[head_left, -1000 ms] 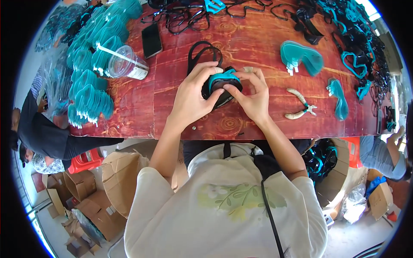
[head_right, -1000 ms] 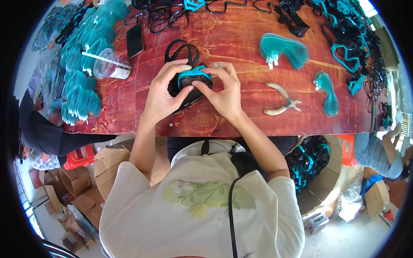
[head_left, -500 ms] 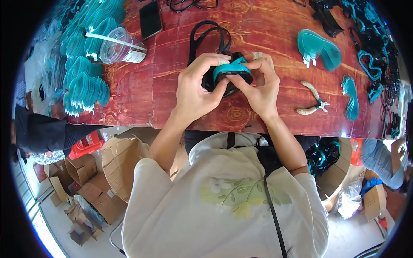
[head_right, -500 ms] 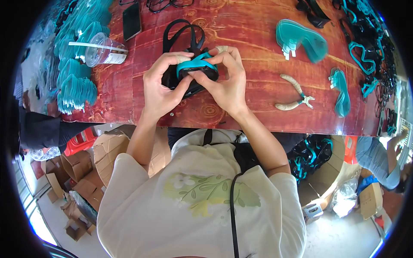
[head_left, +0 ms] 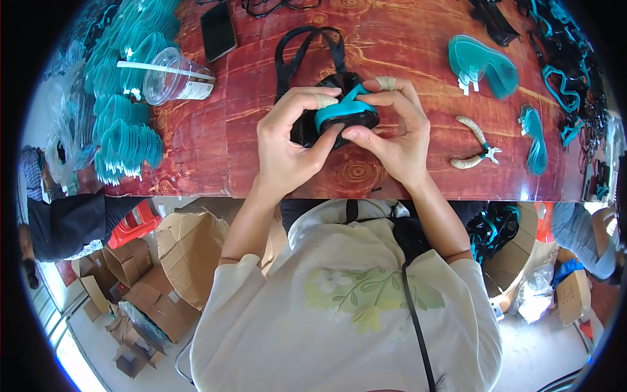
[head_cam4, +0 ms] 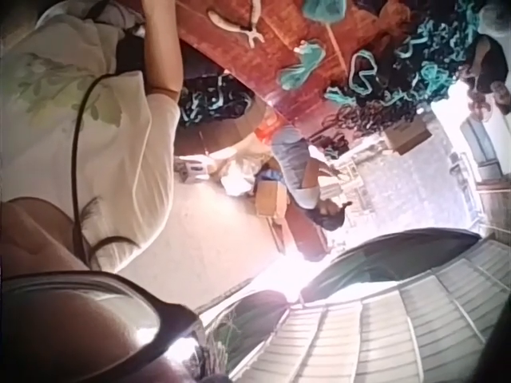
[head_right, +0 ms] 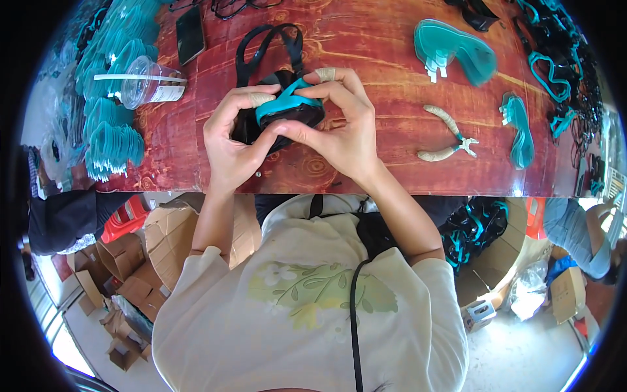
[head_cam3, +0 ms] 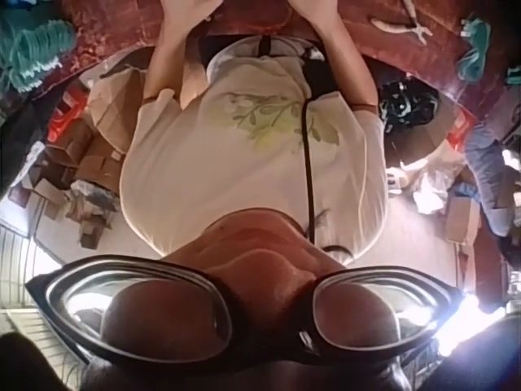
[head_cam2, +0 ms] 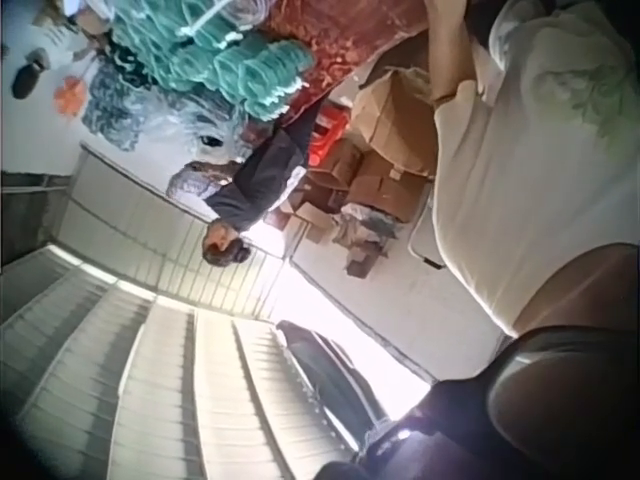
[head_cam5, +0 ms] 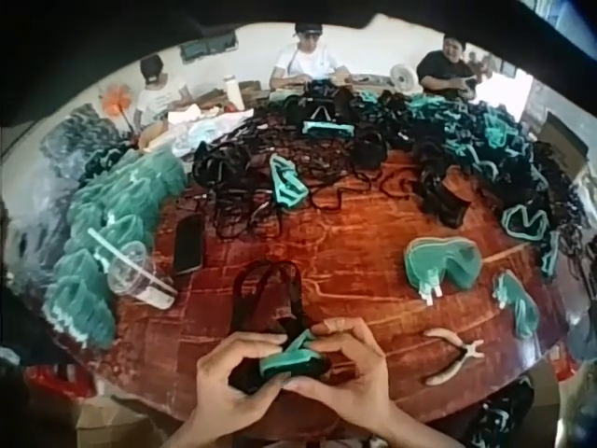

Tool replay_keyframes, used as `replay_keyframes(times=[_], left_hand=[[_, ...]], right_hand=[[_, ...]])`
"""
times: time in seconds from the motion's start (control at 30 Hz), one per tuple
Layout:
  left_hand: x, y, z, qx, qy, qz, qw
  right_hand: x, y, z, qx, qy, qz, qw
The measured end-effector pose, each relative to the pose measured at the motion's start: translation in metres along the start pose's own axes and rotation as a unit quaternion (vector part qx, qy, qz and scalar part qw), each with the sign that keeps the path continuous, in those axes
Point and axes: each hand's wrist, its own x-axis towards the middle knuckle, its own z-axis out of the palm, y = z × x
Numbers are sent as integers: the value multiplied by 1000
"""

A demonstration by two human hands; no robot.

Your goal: Assembling diving or swimming goggles by attaching lenses and straps at a workshop table.

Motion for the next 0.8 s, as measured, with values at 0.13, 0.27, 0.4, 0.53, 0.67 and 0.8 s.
replay_keyframes(times=[0.13,0.27,0.4,0.53,0.67,0.8], left_hand=[[1,4,3,30,5,34,999],[2,3,6,56,5,48,997],[1,2,8,85,-17,42,995],[3,6,12,92,-52,40,994],[7,-1,19,157,-61,70,983],[7,-2,25,182,-68,68,979]], right_hand=[[-2,5,4,28,16,51,998],[4,3,-4,21,-24,96,995],[-2,12,-6,-13,-49,62,997],[-4,8,-5,-125,20,-18,992],[-6,18,-10,-110,23,-1,994],[-10,20,-40,-84,-68,63,992]])
